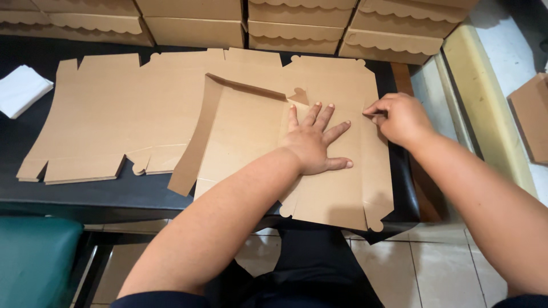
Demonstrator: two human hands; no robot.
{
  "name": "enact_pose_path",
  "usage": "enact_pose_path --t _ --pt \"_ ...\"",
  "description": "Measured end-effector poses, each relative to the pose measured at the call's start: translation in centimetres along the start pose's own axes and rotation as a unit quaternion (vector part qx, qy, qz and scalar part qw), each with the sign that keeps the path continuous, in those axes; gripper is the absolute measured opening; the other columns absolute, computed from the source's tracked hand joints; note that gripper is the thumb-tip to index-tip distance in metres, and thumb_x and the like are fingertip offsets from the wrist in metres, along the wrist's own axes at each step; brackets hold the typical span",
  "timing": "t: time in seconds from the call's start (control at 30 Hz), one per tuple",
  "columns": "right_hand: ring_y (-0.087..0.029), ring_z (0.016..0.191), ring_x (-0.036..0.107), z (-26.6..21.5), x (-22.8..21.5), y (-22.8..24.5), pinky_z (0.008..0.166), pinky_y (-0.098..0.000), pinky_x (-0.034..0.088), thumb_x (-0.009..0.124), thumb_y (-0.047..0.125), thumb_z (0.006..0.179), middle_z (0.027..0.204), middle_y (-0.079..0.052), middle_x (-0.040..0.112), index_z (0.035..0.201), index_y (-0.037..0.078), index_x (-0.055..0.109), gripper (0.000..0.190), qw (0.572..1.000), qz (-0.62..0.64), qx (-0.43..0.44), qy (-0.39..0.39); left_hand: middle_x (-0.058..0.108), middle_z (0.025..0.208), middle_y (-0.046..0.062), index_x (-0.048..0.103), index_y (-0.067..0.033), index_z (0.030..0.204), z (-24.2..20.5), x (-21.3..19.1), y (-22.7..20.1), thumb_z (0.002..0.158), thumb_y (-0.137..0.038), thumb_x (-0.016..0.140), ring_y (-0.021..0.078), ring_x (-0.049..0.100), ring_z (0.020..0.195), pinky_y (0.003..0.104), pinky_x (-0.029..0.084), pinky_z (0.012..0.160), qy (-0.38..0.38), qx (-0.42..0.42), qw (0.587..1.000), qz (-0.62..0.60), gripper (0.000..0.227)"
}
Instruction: The person assembles flat cardboard sheets into rectangular boxes by folding the pre-scored edges and tucking the tabs into slots. They handle multiple cardboard blanks, folding them into shape and stacking the finished boxes on a nearby surface.
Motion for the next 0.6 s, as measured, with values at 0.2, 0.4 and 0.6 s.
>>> enact_pose_path --t 0.2,0.4,0.6 --pt "-0.033 0.104 0.065 -2.2 -0.5 2.1 0.092 -0.0431 0.053 0.070 0.001 0.083 0.109 -0.008 0.074 0.109 0.013 0.077 0.029 0.999 -0.034 -0.022 -0.033 0.006 0.170 0.012 0.021 -0.0383 0.161 -0.3 -0.3 0.2 0.079 -0.087 0.045 0.0323 0.001 0.156 0.072 -0.001 0.117 -0.020 0.002 1.000 -0.004 0.098" --pt "-0.035 0.115 0.063 -3.9 -0.7 3.6 0.097 -0.0451 0.050 0.064 0.017 0.092 0.125 -0.010 0.069 0.121 0.010 0.072 0.030 0.999 -0.040 -0.012 -0.014 0.006 0.169 0.011 0.020 -0.0378 0.160 -0.2 -0.3 0.2 0.079 -0.087 0.044 0.0319 0.000 0.156 0.073 -0.002 0.116 -0.023 0.001 1.000 0.000 0.098" --pt "-0.039 0.124 0.058 -5.4 0.2 4.3 0.109 -0.0505 0.039 0.059 0.032 0.099 0.136 -0.018 0.063 0.134 0.002 0.066 0.046 0.995 -0.065 -0.066 -0.019 0.017 0.167 0.021 0.027 -0.0148 0.161 -0.2 -0.3 0.9 0.079 -0.089 0.050 0.0361 0.008 0.157 0.063 0.004 0.122 -0.038 -0.030 0.999 0.003 0.113"
Point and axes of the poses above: each hand's wrist, its own z-axis towards the middle knuckle, its own x-axis out of the palm, y = z × x, the point moved 10 cm from there along z, towards the middle knuckle
